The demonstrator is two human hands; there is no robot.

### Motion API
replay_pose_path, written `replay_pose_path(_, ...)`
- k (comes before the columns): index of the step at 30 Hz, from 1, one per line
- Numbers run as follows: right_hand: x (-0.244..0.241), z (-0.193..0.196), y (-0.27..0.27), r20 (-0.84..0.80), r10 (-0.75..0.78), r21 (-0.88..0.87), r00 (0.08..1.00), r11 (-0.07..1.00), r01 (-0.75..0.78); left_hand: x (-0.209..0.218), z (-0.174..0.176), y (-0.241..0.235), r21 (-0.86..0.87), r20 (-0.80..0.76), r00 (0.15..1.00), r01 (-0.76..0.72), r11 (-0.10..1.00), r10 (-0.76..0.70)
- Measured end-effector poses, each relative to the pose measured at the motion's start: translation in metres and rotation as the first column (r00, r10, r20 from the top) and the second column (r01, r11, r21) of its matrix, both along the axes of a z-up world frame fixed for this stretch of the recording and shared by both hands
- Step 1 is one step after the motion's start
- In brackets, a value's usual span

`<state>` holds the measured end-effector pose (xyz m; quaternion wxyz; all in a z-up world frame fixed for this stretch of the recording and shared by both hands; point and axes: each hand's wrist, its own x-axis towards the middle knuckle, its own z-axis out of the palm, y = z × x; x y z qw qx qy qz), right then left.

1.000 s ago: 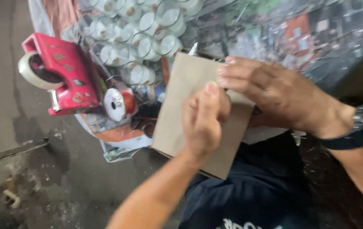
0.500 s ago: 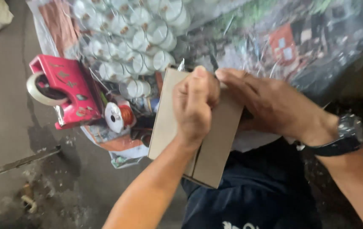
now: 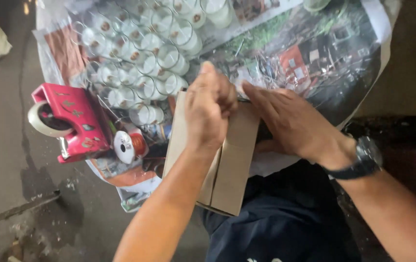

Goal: The person wraps small glass candles in plastic, secures them with tape using a dispenser, and places them into a cardboard divider box.

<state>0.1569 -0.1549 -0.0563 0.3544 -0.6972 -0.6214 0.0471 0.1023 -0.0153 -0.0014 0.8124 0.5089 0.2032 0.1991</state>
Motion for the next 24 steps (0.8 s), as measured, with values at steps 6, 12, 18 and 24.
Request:
replay_pose_path(6,-0.047,0.036,-0.032,-0.021,-0.404,-0.069,0.914,0.913,0.402,-0.072,0.054,0.024,0.912,-0.179,0.98,0.133,0.388,0.087)
replay_pose_path(12,-0.109,0.023,-0.03,-0.502,-0.531,-0.476,0.683,0.829,0.294,-0.141,0.022,0.043,0.793,-0.524,0.69,0.609,-0.009,0.499)
replay_pose_path(18,-0.132,0.033,-0.004,-0.398,-0.609,-0.749,0.686,0.647,0.141,-0.159,0.011,0.056,0.702,-0.689,0.609,0.696,0.151,0.392)
replay_pose_path(24,-0.147,0.045,0.006,-0.566,-0.643,-0.635,0.516,0.739,0.225,-0.167,0.012,0.055,0.585,-0.809,0.554,0.722,0.371,0.198)
